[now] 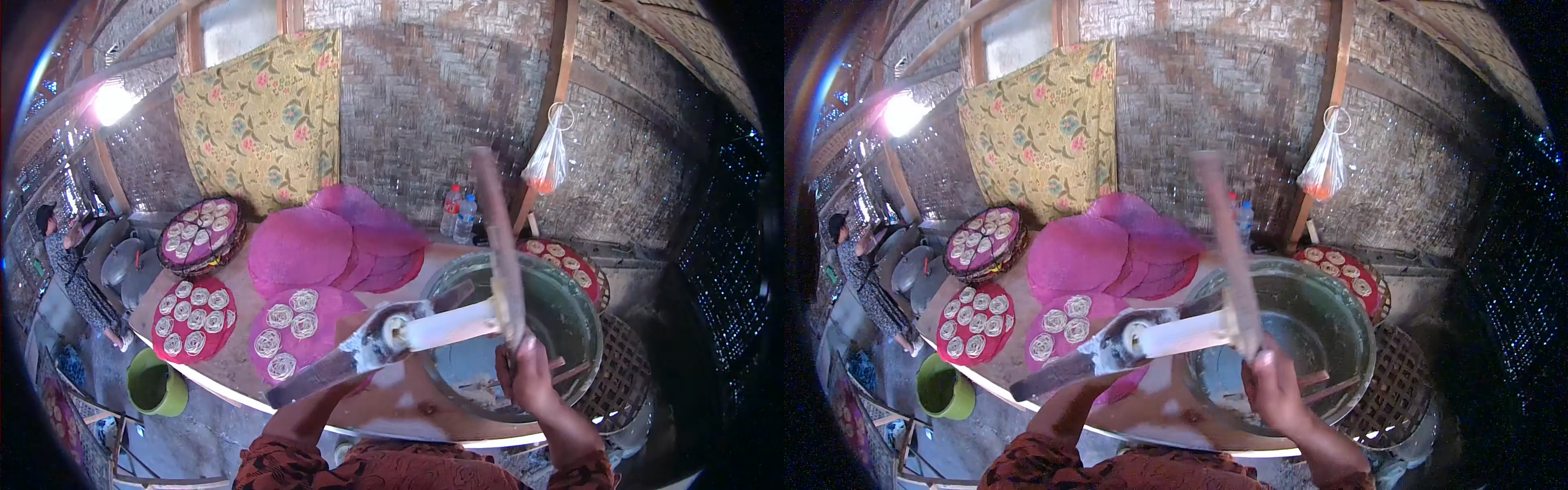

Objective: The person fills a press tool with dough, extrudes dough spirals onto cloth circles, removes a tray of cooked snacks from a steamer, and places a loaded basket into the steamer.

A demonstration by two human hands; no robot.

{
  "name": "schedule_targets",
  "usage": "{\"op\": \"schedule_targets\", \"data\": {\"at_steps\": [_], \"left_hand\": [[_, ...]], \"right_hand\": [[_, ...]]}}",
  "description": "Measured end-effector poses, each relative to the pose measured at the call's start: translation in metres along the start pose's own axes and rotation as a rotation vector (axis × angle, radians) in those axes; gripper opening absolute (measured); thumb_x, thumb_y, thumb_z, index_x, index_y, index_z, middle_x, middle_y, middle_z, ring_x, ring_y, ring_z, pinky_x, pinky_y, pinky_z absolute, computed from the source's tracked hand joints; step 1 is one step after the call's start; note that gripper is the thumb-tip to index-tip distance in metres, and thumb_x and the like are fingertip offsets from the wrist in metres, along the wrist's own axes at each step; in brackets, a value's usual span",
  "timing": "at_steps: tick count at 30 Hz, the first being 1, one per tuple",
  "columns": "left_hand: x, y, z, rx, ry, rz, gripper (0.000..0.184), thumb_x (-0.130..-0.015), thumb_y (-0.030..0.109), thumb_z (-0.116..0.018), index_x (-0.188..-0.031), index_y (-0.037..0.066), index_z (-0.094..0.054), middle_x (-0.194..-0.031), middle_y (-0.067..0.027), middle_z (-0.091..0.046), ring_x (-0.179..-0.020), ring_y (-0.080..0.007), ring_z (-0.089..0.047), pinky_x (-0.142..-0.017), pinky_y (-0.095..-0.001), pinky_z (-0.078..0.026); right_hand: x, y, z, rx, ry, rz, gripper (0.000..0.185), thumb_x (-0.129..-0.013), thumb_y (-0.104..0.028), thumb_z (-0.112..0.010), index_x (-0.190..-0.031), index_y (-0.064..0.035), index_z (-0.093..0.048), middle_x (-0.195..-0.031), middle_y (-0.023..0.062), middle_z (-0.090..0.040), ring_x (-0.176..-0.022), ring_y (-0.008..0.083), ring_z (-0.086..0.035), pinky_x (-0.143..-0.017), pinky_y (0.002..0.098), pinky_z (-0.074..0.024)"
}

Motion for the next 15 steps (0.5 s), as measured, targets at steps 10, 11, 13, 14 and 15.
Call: {"op": "schedule_targets", "data": {"at_steps": [10, 11, 13, 14, 15], "left_hand": [[0.039, -0.007, 0.06, 0.182, -0.275, -0.087, 0.039, -0.077, 0.026, -0.069, -0.104, 0.0, -0.059, -0.098, -0.0144, -0.063, -0.087, -0.023, -0.06, -0.079, -0.0352, -0.048], [0.044, -0.011, 0.065, 0.249, -0.292, -0.135, 0.04, -0.076, 0.027, -0.07, -0.105, 0.001, -0.059, -0.098, -0.0148, -0.063, -0.087, -0.0246, -0.06, -0.08, -0.0357, -0.047], [0.053, -0.023, 0.077, 0.192, -0.289, -0.112, 0.042, -0.075, 0.029, -0.07, -0.104, 0.0, -0.059, -0.099, -0.0174, -0.063, -0.088, -0.0257, -0.06, -0.081, -0.0365, -0.047], [0.058, -0.044, 0.074, 0.146, -0.295, -0.089, 0.043, -0.075, 0.03, -0.07, -0.104, 0.0, -0.059, -0.098, -0.0184, -0.063, -0.088, -0.0264, -0.06, -0.08, -0.0364, -0.047], [0.064, -0.061, 0.072, 0.1, -0.303, -0.063, 0.044, -0.075, 0.031, -0.07, -0.104, 0.0, -0.059, -0.097, -0.0194, -0.062, -0.088, -0.0272, -0.06, -0.08, -0.0363, -0.047]], "right_hand": [[-0.039, -0.033, -0.112, 0.833, -0.351, -0.063, 0.046, -0.086, -0.031, -0.055, -0.109, 0.0029, -0.035, -0.067, 0.0274, -0.056, -0.065, 0.0493, -0.057, -0.059, 0.0533, -0.0454], [-0.039, -0.031, -0.123, 0.837, -0.368, -0.075, 0.046, -0.086, -0.031, -0.055, -0.109, 0.0029, -0.035, -0.067, 0.0274, -0.056, -0.065, 0.0493, -0.057, -0.059, 0.0533, -0.0454], [-0.042, -0.019, -0.139, 0.848, -0.375, -0.129, 0.054, -0.086, -0.037, -0.054, -0.114, 0.0045, -0.035, -0.07, 0.0285, -0.056, -0.067, 0.0499, -0.056, -0.061, 0.0515, -0.0464], [-0.045, -0.011, -0.146, 0.852, -0.397, -0.137, 0.054, -0.086, -0.037, -0.054, -0.114, 0.0045, -0.035, -0.07, 0.0285, -0.056, -0.067, 0.0499, -0.056, -0.061, 0.0515, -0.0464], [-0.046, 0.003, -0.153, 0.709, -0.46, -0.19, 0.06, -0.085, -0.039, -0.055, -0.119, 0.0056, -0.033, -0.079, 0.0285, -0.058, -0.076, 0.0466, -0.058, -0.068, 0.049, -0.047]]}}
Point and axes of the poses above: each hand's wrist, its own x-axis away from the middle knuckle, its own z-axis out of the back of the hand, y = z × x, the point moved 5 cm from there along -x, towards the middle knuckle
